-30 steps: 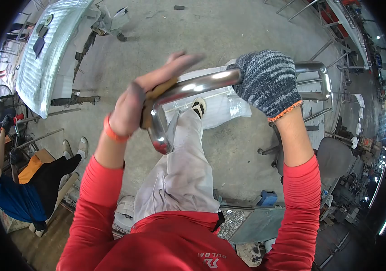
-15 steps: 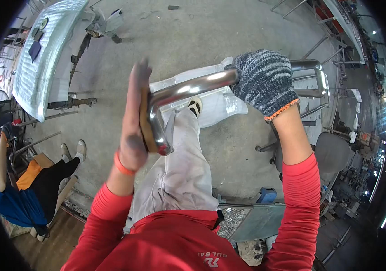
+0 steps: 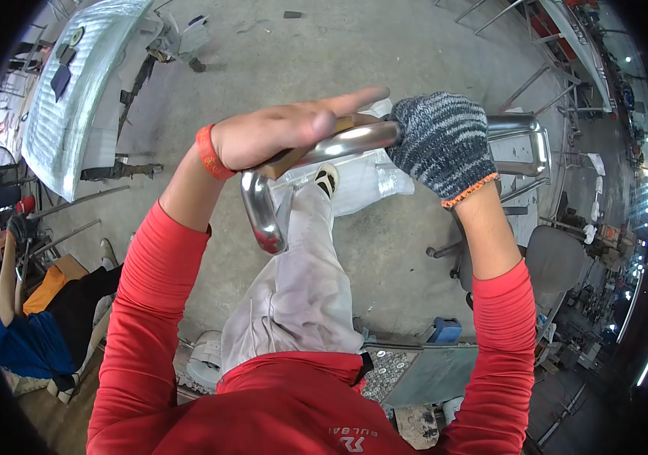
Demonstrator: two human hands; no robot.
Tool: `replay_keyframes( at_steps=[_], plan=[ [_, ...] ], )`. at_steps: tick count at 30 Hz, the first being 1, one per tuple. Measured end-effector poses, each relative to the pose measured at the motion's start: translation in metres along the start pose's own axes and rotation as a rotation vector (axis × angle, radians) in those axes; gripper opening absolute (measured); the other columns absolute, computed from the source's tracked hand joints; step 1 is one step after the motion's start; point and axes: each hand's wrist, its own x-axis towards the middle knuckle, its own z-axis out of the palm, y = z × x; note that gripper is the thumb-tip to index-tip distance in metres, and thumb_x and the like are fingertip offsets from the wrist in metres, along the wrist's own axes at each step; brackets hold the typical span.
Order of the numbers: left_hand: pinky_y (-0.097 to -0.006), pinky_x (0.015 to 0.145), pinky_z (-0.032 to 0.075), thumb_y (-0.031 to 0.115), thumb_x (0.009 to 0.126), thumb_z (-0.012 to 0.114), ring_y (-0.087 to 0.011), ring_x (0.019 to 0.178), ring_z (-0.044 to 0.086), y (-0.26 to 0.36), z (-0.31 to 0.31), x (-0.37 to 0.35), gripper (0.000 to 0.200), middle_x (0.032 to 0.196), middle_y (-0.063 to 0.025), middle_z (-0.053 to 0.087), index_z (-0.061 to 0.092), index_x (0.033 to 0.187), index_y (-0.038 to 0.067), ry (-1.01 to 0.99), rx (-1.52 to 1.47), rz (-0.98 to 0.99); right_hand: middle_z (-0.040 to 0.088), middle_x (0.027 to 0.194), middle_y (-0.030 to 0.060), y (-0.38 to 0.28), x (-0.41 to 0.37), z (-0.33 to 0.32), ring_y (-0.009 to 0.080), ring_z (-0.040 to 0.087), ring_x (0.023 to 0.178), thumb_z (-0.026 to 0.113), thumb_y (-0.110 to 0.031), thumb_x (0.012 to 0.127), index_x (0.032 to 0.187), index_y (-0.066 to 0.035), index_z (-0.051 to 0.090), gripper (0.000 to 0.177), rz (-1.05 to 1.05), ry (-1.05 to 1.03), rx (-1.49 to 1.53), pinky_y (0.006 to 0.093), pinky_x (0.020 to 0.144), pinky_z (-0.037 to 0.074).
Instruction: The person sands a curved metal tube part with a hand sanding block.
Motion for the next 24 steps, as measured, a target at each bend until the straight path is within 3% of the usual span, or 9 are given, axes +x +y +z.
replay_keyframes(
  at_steps=[3,4,6,8,12,13,15,21,24],
  plan=[
    [-0.0259,0.075,0.051,0.038,0.097,0.059,-0.0159,0.086,0.064,0.039,-0.015,-0.005,0.077,0.129,-0.0169,0.062,0.024,0.156,0.005,-0.018,0.212,-0.357,0.069,0.076,0.0114,0.0,0.002,-0.003,0.0306,0.069,0.075,0.072,-0.031,0.07,0.083,-0.014,0.073,0.022,0.01,0.008,-0.005,0.0431,0.068,0.055],
    [-0.0224,0.056,0.045,0.03,0.088,0.072,-0.0091,0.065,0.054,0.027,-0.019,-0.013,0.082,0.112,-0.01,0.067,0.029,0.153,0.003,0.219,-0.003,-0.337,0.069,0.076,0.0112,0.0,0.005,-0.003,0.0306,0.069,0.076,0.071,-0.031,0.071,0.084,-0.014,0.073,0.021,0.023,0.001,-0.004,0.0435,0.068,0.055],
    [-0.0241,0.06,0.044,0.034,0.09,0.07,-0.009,0.069,0.05,0.024,-0.039,-0.048,0.06,0.095,-0.0048,0.061,0.046,0.133,0.001,0.713,0.052,-0.388,0.07,0.078,0.0103,-0.001,0.009,-0.007,0.0305,0.07,0.078,0.069,-0.031,0.073,0.084,-0.015,0.074,0.02,0.047,-0.048,-0.017,0.0447,0.07,0.055],
    [-0.0275,0.072,0.048,0.042,0.089,0.072,-0.0131,0.084,0.055,0.001,-0.052,-0.1,0.07,0.095,-0.0071,0.056,0.04,0.128,-0.006,1.046,0.107,-0.457,0.069,0.076,0.0115,0.0,0.014,-0.003,0.0319,0.068,0.076,0.07,-0.033,0.072,0.081,-0.015,0.072,0.021,0.071,-0.065,-0.038,0.045,0.069,0.054],
    [-0.0308,0.086,0.045,0.048,0.092,0.068,-0.0163,0.097,0.047,-0.073,-0.002,-0.236,0.062,0.107,-0.0109,0.052,0.047,0.11,-0.007,1.248,0.19,-0.607,0.069,0.077,0.0123,0.001,0.024,-0.005,0.0333,0.067,0.076,0.07,-0.035,0.071,0.079,-0.014,0.071,0.023,0.08,-0.075,-0.055,0.0455,0.071,0.054],
    [-0.0291,0.083,0.044,0.048,0.093,0.066,-0.0145,0.094,0.046,-0.056,0.026,-0.256,0.055,0.101,-0.007,0.052,0.051,0.103,-0.004,1.208,0.042,-0.799,0.069,0.077,0.0122,0.0,0.024,-0.005,0.0332,0.068,0.076,0.07,-0.036,0.071,0.08,-0.014,0.071,0.023,0.081,-0.087,-0.05,0.0456,0.071,0.054],
    [-0.0277,0.081,0.045,0.038,0.094,0.068,-0.0112,0.088,0.046,-0.06,0.086,-0.292,0.04,0.09,-0.0018,0.048,0.049,0.094,0.003,1.419,-0.287,-0.767,0.069,0.078,0.0119,0.004,0.025,-0.003,0.0332,0.068,0.077,0.069,-0.038,0.073,0.08,-0.015,0.071,0.025,0.051,-0.055,-0.057,0.0457,0.071,0.055],
    [-0.0332,0.09,0.048,0.011,0.064,0.089,-0.017,0.099,0.05,-0.03,0.155,-0.308,0.075,0.107,-0.0093,0.05,0.035,0.115,0.005,1.32,-0.263,-0.68,0.07,0.078,0.0121,0.007,0.023,-0.012,0.0337,0.068,0.079,0.068,-0.053,0.077,0.082,-0.016,0.07,0.038,0.024,-0.095,0.062,0.0474,0.069,0.054],
    [-0.031,0.087,0.048,0.009,0.061,0.088,-0.0149,0.097,0.051,0.022,0.126,-0.252,0.071,0.103,-0.0086,0.051,0.04,0.113,0.003,1.174,0.271,-0.614,0.072,0.088,0.0127,0.008,0.018,-0.021,0.0339,0.069,0.085,0.068,-0.062,0.076,0.1,-0.016,0.072,0.052,-0.055,-0.08,0.219,0.0448,0.075,0.054]
  ],
)
